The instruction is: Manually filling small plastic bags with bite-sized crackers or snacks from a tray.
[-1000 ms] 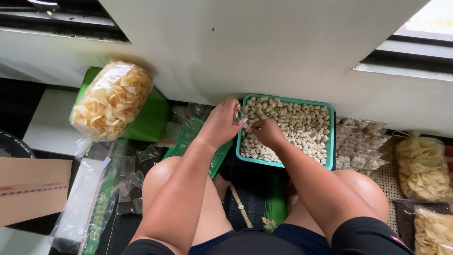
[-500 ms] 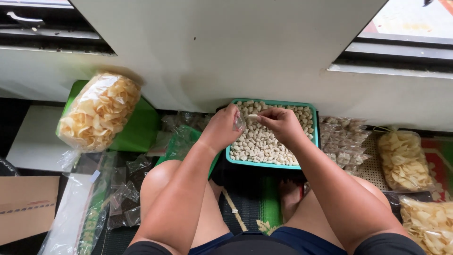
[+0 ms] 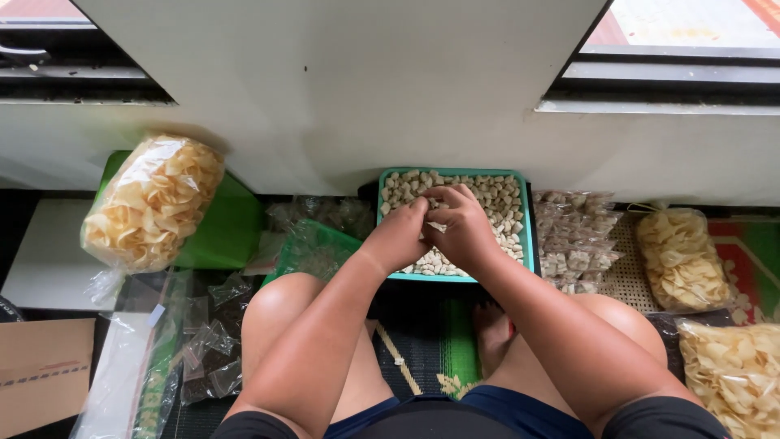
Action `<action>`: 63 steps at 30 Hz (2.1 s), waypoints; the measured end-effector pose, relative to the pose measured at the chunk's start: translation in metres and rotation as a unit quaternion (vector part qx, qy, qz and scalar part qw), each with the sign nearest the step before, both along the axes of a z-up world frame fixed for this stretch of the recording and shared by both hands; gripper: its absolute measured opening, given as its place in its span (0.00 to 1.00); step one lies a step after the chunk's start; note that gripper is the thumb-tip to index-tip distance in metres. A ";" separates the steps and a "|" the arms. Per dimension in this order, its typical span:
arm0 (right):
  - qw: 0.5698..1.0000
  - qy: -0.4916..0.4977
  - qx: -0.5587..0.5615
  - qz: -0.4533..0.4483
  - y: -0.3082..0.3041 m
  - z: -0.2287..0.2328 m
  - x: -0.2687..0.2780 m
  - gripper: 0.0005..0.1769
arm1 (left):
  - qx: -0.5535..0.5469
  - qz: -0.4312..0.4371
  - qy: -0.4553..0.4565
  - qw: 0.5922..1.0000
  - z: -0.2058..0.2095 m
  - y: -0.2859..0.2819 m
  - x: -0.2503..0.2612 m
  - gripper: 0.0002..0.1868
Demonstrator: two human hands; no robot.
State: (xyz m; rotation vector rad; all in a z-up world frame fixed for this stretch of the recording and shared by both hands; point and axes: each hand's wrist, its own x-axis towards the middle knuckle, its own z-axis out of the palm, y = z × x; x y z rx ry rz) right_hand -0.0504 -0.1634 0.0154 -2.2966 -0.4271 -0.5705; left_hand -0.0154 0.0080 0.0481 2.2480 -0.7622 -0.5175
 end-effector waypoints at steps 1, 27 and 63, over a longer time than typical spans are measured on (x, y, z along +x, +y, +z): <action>1.000 0.000 0.000 -0.001 0.002 -0.003 0.001 0.06 | 0.000 -0.001 0.000 1.000 -0.001 0.000 -0.001 0.10; 0.881 0.384 0.269 -0.067 0.008 0.017 0.034 0.13 | -0.037 0.077 -0.028 0.996 -0.004 0.035 0.021 0.12; 0.910 0.400 0.046 -0.097 -0.011 -0.085 0.060 0.13 | -0.070 0.088 -0.012 0.994 0.015 0.045 0.020 0.12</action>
